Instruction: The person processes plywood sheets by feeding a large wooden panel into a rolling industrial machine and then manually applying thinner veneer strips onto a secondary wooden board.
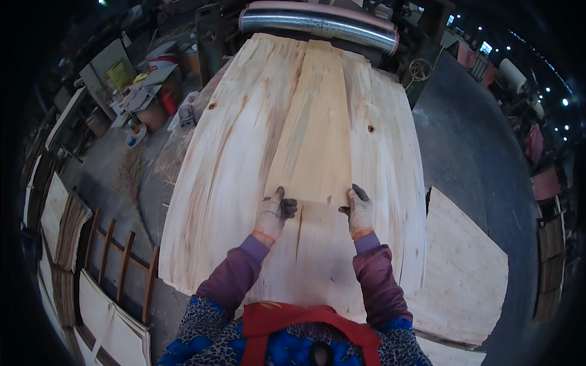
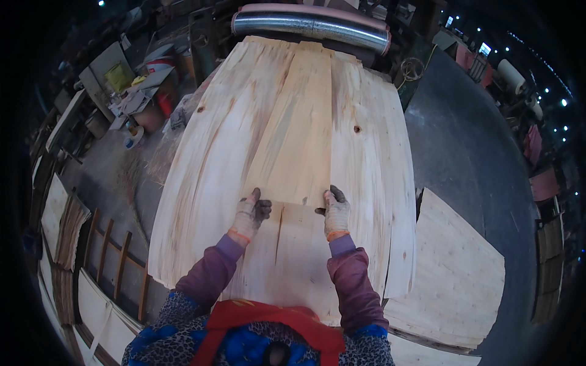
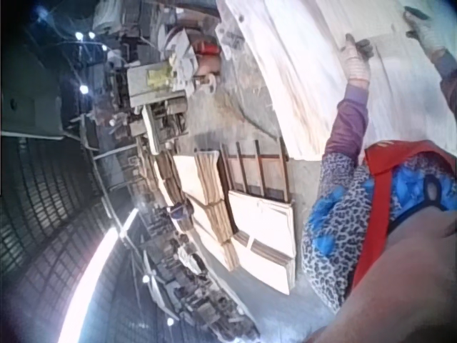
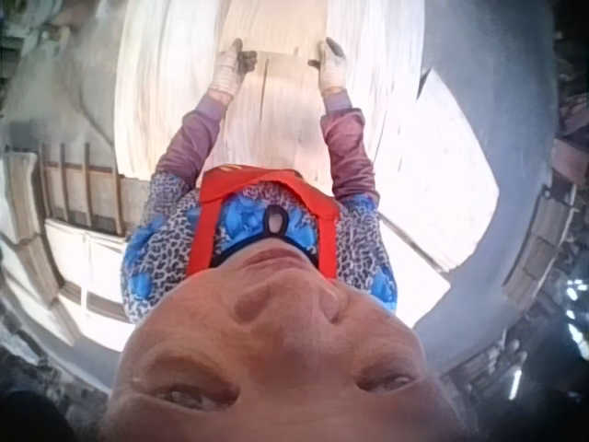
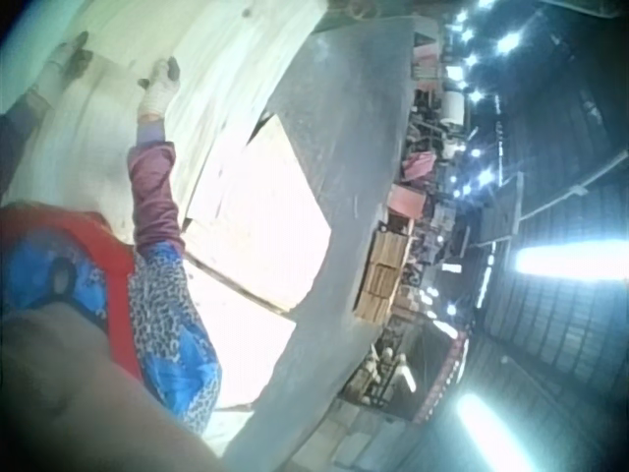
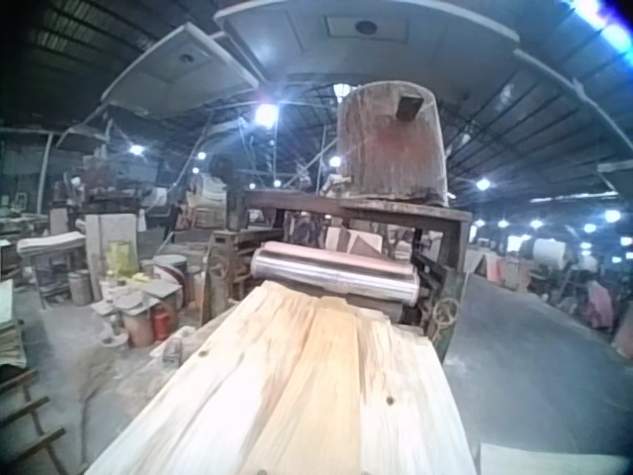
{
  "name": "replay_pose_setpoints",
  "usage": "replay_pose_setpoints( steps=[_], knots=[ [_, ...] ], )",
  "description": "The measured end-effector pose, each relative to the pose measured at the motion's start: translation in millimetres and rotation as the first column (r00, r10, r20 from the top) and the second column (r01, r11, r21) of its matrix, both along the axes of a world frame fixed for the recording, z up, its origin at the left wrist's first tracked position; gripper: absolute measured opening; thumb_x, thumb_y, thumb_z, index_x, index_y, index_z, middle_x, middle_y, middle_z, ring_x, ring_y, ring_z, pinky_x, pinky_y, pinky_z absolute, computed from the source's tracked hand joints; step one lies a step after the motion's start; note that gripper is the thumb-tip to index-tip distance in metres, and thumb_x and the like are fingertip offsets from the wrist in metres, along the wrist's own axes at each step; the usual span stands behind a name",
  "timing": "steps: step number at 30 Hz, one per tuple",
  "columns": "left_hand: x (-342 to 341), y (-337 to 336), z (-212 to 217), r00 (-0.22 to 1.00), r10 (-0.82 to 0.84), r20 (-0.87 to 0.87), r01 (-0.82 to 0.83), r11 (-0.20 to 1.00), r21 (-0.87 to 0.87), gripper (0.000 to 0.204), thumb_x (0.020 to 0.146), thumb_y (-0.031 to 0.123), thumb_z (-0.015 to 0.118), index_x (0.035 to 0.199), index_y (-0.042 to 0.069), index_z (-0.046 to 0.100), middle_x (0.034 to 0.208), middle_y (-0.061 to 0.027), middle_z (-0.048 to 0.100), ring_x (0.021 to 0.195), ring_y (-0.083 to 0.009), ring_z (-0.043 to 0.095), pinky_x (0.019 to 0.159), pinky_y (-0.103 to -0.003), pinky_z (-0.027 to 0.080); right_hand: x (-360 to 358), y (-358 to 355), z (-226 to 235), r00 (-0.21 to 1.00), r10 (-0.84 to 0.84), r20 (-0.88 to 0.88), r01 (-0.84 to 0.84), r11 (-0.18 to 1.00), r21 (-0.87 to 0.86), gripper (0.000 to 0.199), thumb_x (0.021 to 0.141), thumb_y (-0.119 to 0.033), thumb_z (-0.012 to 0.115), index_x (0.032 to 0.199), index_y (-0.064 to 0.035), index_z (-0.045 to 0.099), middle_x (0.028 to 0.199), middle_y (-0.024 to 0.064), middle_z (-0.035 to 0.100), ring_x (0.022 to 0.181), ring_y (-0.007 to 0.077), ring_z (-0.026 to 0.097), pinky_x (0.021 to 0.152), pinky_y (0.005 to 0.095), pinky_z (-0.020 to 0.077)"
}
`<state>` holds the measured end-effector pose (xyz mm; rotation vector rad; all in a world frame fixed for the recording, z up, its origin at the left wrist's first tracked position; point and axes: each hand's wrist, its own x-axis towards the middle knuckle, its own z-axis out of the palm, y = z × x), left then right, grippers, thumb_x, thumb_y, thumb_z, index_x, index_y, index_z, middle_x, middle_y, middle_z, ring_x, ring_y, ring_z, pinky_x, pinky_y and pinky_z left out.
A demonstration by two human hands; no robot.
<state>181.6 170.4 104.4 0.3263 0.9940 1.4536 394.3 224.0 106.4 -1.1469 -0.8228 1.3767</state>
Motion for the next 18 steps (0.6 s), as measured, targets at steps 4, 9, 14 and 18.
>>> replay_pose_setpoints(
  steps=[4,9,14,18],
  knots=[
    [6,68,-7,0.992,0.104,0.076,-0.103,0.994,-0.026,0.024,0.086,0.031,0.053,0.089,0.007,0.048,0.069,-0.01,0.057,0.053,-0.0155,0.052,0.046,-0.027,0.041,15,3,6,0.997,-0.062,-0.054,0.062,0.998,-0.003,0.038,0.085,-0.019,0.054,0.119,-0.0044,0.045,0.108,0.0097,0.055,0.088,0.0194,0.056,0.07,0.0324,0.0477],
    [-2,158,-15,0.975,0.213,0.059,-0.202,0.967,-0.152,0.025,0.086,0.026,0.052,0.077,0.003,0.046,0.057,-0.0098,0.054,0.037,-0.0152,0.045,0.036,-0.026,0.035,55,-47,-20,0.984,-0.168,-0.055,0.164,0.984,-0.069,0.034,0.086,-0.022,0.053,0.115,-0.0046,0.049,0.105,0.0107,0.058,0.085,0.0199,0.057,0.071,0.0317,0.0466],
    [16,172,-7,0.956,0.256,-0.14,-0.269,0.96,-0.079,0.032,0.084,0.028,0.052,0.066,0.002,0.051,0.052,-0.0103,0.056,0.035,-0.0165,0.048,0.032,-0.028,0.037,103,-111,-45,0.925,-0.379,-0.035,0.367,0.912,-0.183,0.026,0.087,-0.019,0.049,0.109,-0.0056,0.052,0.095,0.0108,0.061,0.072,0.0182,0.059,0.063,0.0302,0.0485],
    [15,151,-17,0.944,0.27,-0.19,-0.291,0.952,-0.096,0.034,0.084,0.029,0.051,0.062,0.002,0.052,0.051,-0.0106,0.056,0.033,-0.0169,0.049,0.029,-0.028,0.037,113,-142,-59,0.881,-0.47,-0.043,0.443,0.855,-0.271,0.022,0.087,-0.015,0.046,0.106,-0.0064,0.054,0.093,0.0107,0.062,0.067,0.0173,0.059,0.06,0.0305,0.0497]
  ],
)
